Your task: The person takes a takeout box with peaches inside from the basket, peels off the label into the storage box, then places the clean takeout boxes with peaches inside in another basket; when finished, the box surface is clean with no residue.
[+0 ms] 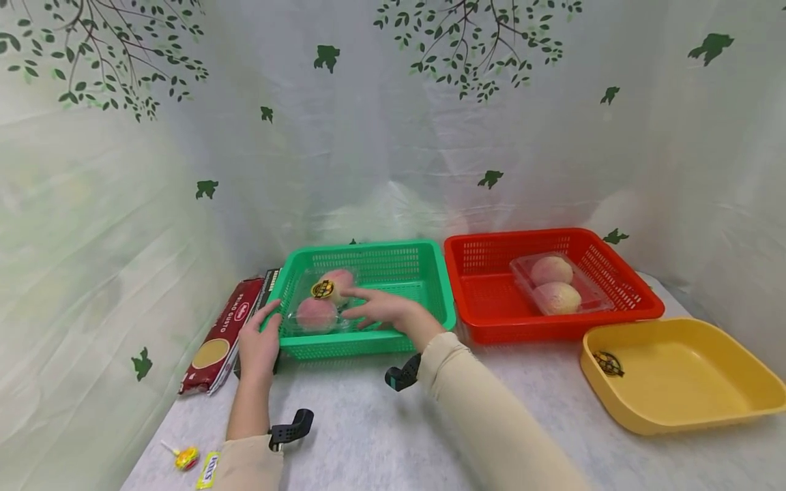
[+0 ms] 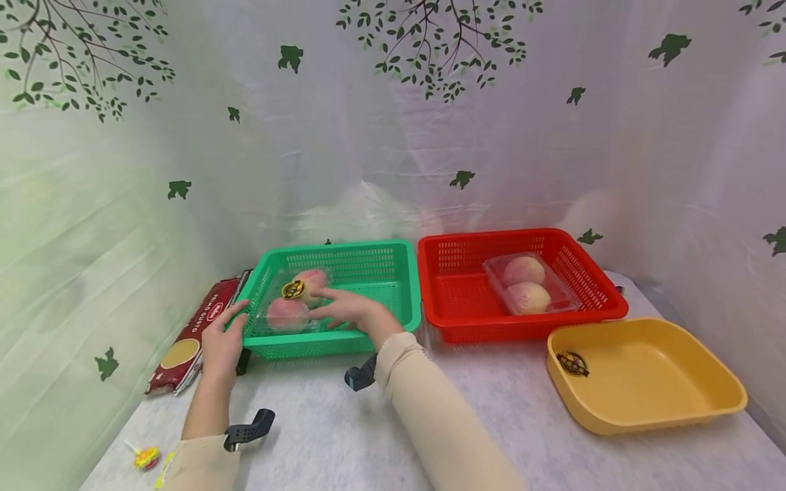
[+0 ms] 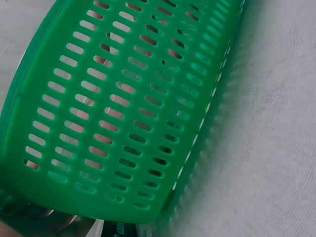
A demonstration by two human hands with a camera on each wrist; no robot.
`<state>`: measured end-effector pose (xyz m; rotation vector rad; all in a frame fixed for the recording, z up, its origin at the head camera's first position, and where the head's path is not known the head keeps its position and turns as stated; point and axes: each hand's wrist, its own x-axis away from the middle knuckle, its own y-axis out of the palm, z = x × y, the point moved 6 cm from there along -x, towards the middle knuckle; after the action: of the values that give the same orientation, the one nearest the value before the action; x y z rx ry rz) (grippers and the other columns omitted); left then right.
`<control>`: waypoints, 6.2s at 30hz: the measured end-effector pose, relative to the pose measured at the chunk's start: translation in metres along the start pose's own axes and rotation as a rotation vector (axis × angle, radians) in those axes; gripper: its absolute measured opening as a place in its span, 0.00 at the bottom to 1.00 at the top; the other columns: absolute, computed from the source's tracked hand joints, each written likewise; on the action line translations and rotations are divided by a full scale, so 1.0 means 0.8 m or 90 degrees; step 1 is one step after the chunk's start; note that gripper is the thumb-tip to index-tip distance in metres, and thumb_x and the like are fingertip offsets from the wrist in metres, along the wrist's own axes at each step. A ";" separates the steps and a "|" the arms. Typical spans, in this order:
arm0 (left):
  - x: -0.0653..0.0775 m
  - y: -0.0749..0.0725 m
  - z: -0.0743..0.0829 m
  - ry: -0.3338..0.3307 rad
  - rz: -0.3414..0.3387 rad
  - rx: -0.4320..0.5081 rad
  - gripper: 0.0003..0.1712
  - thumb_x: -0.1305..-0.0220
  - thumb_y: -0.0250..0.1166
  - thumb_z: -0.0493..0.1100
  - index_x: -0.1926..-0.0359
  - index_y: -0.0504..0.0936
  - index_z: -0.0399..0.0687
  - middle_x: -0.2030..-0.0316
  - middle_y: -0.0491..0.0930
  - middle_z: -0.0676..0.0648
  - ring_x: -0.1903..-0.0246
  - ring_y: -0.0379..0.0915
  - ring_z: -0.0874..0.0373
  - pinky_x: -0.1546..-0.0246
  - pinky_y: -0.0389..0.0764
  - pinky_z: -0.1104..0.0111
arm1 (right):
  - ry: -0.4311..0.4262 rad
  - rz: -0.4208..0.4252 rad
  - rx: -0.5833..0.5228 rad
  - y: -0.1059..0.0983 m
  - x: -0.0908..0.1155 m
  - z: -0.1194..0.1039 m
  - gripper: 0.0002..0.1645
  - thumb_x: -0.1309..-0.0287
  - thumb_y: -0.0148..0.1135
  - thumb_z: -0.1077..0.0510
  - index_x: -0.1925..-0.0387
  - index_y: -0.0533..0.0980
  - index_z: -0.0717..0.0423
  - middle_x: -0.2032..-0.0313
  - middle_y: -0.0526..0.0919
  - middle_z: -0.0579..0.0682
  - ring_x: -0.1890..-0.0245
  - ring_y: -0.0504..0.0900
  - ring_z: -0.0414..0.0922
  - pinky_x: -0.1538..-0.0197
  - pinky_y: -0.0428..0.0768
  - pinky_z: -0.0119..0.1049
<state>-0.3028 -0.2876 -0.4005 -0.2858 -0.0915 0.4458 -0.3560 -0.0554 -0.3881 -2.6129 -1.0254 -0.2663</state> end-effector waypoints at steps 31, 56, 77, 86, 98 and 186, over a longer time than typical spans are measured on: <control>0.004 -0.003 -0.003 0.013 0.020 -0.017 0.24 0.24 0.50 0.50 0.30 0.72 0.59 0.24 0.60 0.47 0.23 0.50 0.46 0.26 0.53 0.40 | 0.039 0.147 -0.131 -0.022 0.001 0.012 0.26 0.33 0.62 0.59 0.35 0.73 0.46 0.35 0.70 0.56 0.56 0.80 0.51 0.54 0.84 0.44; -0.003 0.000 0.000 0.021 0.020 -0.013 0.23 0.24 0.50 0.48 0.31 0.73 0.59 0.24 0.61 0.46 0.23 0.50 0.46 0.26 0.52 0.40 | 0.013 0.286 -0.145 -0.058 0.022 0.012 0.19 0.33 0.59 0.60 0.42 0.80 0.44 0.29 0.68 0.53 0.31 0.66 0.57 0.39 0.73 0.67; 0.003 -0.005 0.001 0.050 0.029 -0.009 0.23 0.24 0.51 0.46 0.32 0.75 0.55 0.26 0.63 0.46 0.23 0.51 0.46 0.26 0.54 0.42 | -0.038 0.291 -0.282 -0.090 0.067 -0.001 0.20 0.32 0.59 0.58 0.40 0.80 0.42 0.53 0.75 0.50 0.62 0.72 0.45 0.60 0.84 0.47; 0.003 -0.006 -0.002 0.048 0.030 -0.008 0.22 0.24 0.51 0.46 0.33 0.75 0.55 0.26 0.63 0.46 0.23 0.51 0.46 0.26 0.54 0.43 | -0.060 0.271 -0.311 -0.088 0.102 -0.014 0.19 0.30 0.58 0.56 0.40 0.79 0.42 0.46 0.74 0.52 0.55 0.74 0.47 0.55 0.86 0.48; 0.000 -0.004 -0.004 0.027 0.031 -0.004 0.23 0.23 0.50 0.47 0.31 0.74 0.57 0.25 0.61 0.47 0.23 0.50 0.46 0.26 0.53 0.40 | -0.094 0.215 -0.298 -0.088 0.166 -0.004 0.24 0.30 0.55 0.56 0.34 0.73 0.44 0.31 0.65 0.49 0.32 0.63 0.54 0.41 0.80 0.57; 0.168 0.164 0.069 0.247 -0.719 -0.284 0.37 0.29 0.61 0.53 0.24 0.60 0.58 0.37 0.75 0.39 0.50 0.82 0.46 0.64 0.84 0.63 | -0.149 0.066 0.210 -0.098 0.259 0.115 0.26 0.37 0.65 0.50 0.38 0.76 0.47 0.38 0.78 0.51 0.38 0.73 0.56 0.43 0.82 0.48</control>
<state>-0.2443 -0.1019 -0.3828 -0.6912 0.0379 -0.7661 -0.2544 0.1617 -0.3971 -2.4199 -0.9114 0.2207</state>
